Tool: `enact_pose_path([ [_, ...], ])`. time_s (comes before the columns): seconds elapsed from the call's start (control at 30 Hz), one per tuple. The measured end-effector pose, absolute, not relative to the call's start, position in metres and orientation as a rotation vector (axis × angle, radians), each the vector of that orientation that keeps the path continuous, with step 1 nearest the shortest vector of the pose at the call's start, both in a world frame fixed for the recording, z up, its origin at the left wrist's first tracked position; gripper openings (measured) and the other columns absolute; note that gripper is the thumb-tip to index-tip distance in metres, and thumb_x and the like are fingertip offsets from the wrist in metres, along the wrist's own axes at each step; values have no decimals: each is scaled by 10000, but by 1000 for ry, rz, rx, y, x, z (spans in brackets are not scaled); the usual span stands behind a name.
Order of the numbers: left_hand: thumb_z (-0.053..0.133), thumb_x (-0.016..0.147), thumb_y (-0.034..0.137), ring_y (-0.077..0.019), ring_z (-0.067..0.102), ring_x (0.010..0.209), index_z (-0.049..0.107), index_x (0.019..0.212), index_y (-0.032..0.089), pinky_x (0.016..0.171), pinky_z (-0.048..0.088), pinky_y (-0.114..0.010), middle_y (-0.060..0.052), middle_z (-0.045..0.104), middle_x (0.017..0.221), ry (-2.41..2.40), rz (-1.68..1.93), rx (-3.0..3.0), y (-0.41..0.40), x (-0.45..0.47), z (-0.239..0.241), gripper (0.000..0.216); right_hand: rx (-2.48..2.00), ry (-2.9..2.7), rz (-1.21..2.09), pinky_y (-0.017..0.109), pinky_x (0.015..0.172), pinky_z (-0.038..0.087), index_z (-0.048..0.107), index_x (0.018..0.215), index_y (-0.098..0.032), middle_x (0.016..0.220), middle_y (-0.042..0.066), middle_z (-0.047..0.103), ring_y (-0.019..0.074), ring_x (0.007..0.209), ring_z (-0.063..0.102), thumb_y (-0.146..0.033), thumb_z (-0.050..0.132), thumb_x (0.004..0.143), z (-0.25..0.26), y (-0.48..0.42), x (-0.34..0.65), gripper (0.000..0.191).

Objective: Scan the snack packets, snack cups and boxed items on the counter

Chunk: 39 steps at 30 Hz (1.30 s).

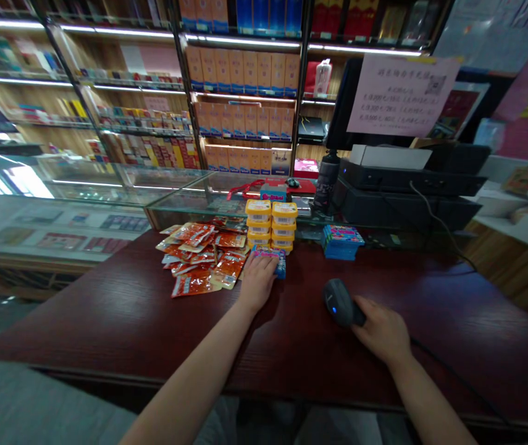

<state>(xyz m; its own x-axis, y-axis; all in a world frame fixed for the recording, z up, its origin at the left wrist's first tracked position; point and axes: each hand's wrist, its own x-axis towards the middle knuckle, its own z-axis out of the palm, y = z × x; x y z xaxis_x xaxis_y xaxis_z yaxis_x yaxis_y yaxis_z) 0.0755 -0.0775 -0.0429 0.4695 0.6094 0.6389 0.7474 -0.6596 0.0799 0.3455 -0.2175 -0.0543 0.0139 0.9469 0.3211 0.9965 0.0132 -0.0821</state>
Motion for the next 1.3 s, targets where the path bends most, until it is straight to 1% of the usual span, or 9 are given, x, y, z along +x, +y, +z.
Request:
enact_pose_path([
  [0.1, 478, 872, 163, -213, 568, 990, 650, 1080, 226, 1059, 328, -468, -64, 673, 985, -1044, -978, -2483, -80, 70, -36, 278, -1998, -2001, -302, 280, 657, 451, 617, 1043, -212, 1022, 63, 722, 221, 820, 685, -219, 525, 765, -56, -218, 345, 293],
  [0.27, 506, 862, 168, -227, 554, 982, 668, 1012, 252, 906, 417, -403, -71, 656, 996, -1106, -1251, -2267, -81, 52, -28, 236, -1988, -1990, -341, 290, 675, 464, 614, 1049, -203, 1005, 67, 725, 233, 838, 686, -199, 522, 752, -59, -219, 344, 310],
  [0.43, 592, 816, 281, -185, 578, 851, 600, 905, 191, 780, 486, -322, -44, 613, 869, -1433, -2027, -1955, -71, 37, -29, 127, -1945, -2002, -350, 294, 671, 474, 617, 1042, -215, 977, 64, 732, 236, 815, 692, -211, 510, 750, -60, -220, 342, 311],
  [0.67, 689, 718, 396, -154, 658, 713, 461, 852, 181, 699, 577, -344, -4, 625, 794, -1548, -3137, -1694, -55, 41, -40, 341, -1780, -1695, 149, 325, 678, 496, 630, 1090, -219, 906, 64, 749, 270, 823, 695, -300, 590, 717, -31, -209, 309, 383],
  [0.8, 717, 695, 369, -136, 673, 683, 445, 860, 171, 723, 588, -352, -5, 639, 787, -1600, -3274, -1551, -51, 42, -50, 376, -1451, -1501, 528, 345, 736, 518, 679, 922, -159, 897, 92, 747, 270, 840, 678, -421, 672, 671, -10, -203, 277, 363],
  [0.87, 713, 699, 368, -130, 678, 678, 429, 864, 170, 724, 592, -345, -9, 638, 806, -1642, -3300, -1514, -51, 43, -53, 384, -1406, -1449, 661, 304, 592, 502, 670, 826, -162, 701, 54, 720, 223, 652, 653, -417, 693, 656, -2, -204, 264, 308],
  [0.97, 689, 719, 368, -116, 679, 676, 416, 883, 171, 721, 597, -329, -12, 627, 844, -1682, -3299, -1492, -51, 45, -56, 374, -1402, -1329, 843, 243, 408, 376, 610, 712, -174, 440, -48, 534, 119, 383, 466, -428, 706, 652, 3, -208, 250, 278],
  [1.13, 649, 759, 313, -106, 672, 671, 425, 884, 169, 730, 602, -324, 19, 584, 789, -1799, -3259, -1407, -51, 48, -56, 294, -1336, -1249, 979, 224, 360, 332, 521, 587, -193, 399, -69, 444, 87, 340, 400, -487, 721, 639, 5, -211, 246, 360],
  [1.3, 665, 756, 329, -101, 670, 665, 418, 893, 170, 716, 607, -319, 16, 589, 802, -1749, -3257, -1423, -49, 48, -58, 324, -1355, -1213, 1034, 217, 356, 348, 519, 600, -187, 413, -67, 455, 80, 341, 409, -516, 739, 613, 6, -214, 248, 395],
])
